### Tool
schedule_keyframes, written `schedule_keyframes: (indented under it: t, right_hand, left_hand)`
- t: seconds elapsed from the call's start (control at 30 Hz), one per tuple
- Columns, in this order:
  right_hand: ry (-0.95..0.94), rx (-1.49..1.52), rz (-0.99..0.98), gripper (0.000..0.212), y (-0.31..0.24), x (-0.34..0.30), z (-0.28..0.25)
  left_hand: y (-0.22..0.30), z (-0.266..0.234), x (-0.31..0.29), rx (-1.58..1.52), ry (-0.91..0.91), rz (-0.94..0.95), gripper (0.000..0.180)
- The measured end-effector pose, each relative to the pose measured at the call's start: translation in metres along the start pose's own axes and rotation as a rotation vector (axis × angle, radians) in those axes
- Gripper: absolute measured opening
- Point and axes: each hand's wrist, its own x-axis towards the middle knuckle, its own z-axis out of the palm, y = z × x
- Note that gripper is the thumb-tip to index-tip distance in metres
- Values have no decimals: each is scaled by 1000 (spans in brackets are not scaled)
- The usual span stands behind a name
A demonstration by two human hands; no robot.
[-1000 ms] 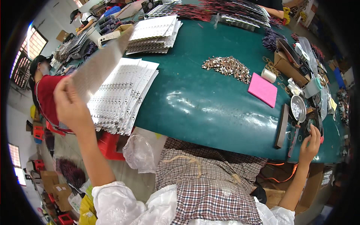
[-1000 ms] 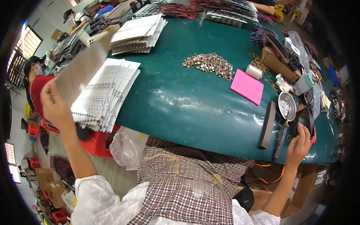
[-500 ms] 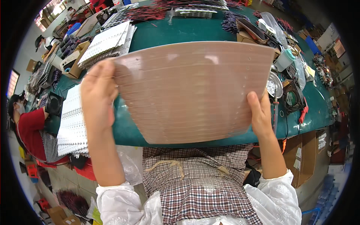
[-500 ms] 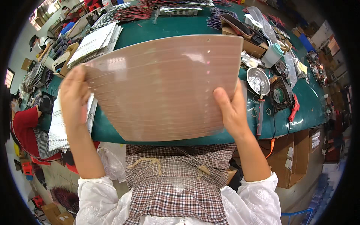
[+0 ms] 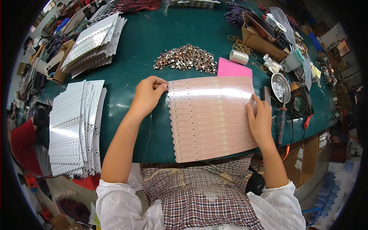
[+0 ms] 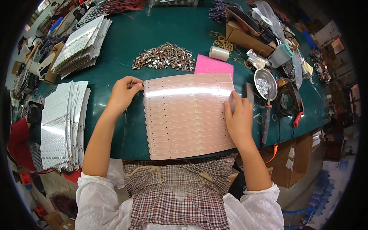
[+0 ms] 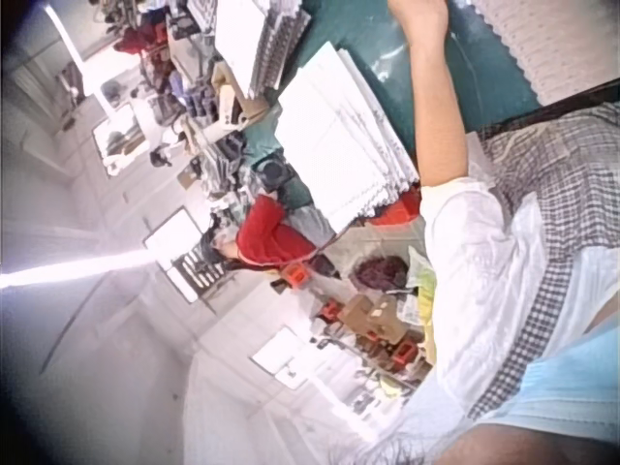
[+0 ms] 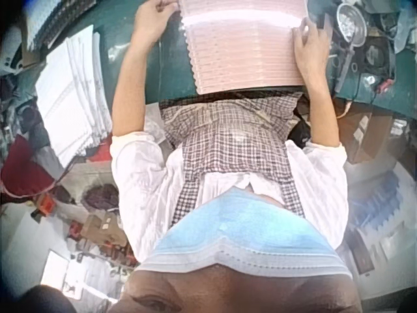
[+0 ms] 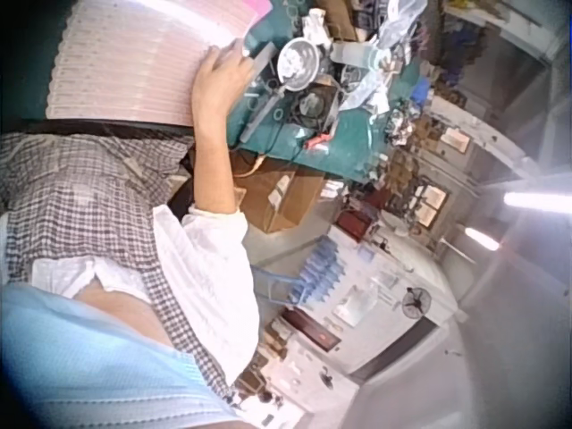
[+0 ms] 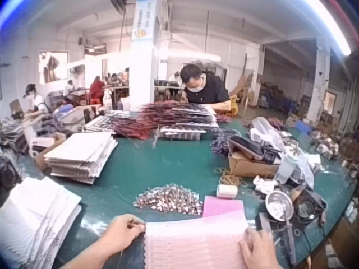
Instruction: The person solders components onto an LED panel with a soldering iron, sets the panel aside, and inserts small metal connectors onto a new circuit board panel by hand.
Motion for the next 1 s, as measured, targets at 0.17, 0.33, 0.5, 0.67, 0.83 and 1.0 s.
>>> schedule_keyframes:
  t: [0.17, 0.33, 0.5, 0.67, 0.83, 1.0]
  right_hand:
    - [181, -359, -306, 36, -38, 29, -7]
    - [-17, 68, -538, 15, -87, 79, 40]
    - [-90, 189, -510, 10, -114, 117, 97]
    - [-95, 169, -547, 9, -122, 125, 118]
    - [5, 59, -695, 9, -118, 136, 124]
    - [21, 187, -615, 9, -124, 133, 109]
  left_hand:
    - [13, -3, 16, 300, 123, 221, 14]
    - [15, 23, 48, 243, 198, 409, 9]
    - [20, 34, 62, 336, 162, 363, 12]
    - [11, 24, 57, 329, 195, 422, 13]
    - [18, 10, 55, 86, 129, 307, 13]
    - [3, 12, 57, -160, 79, 288, 13]
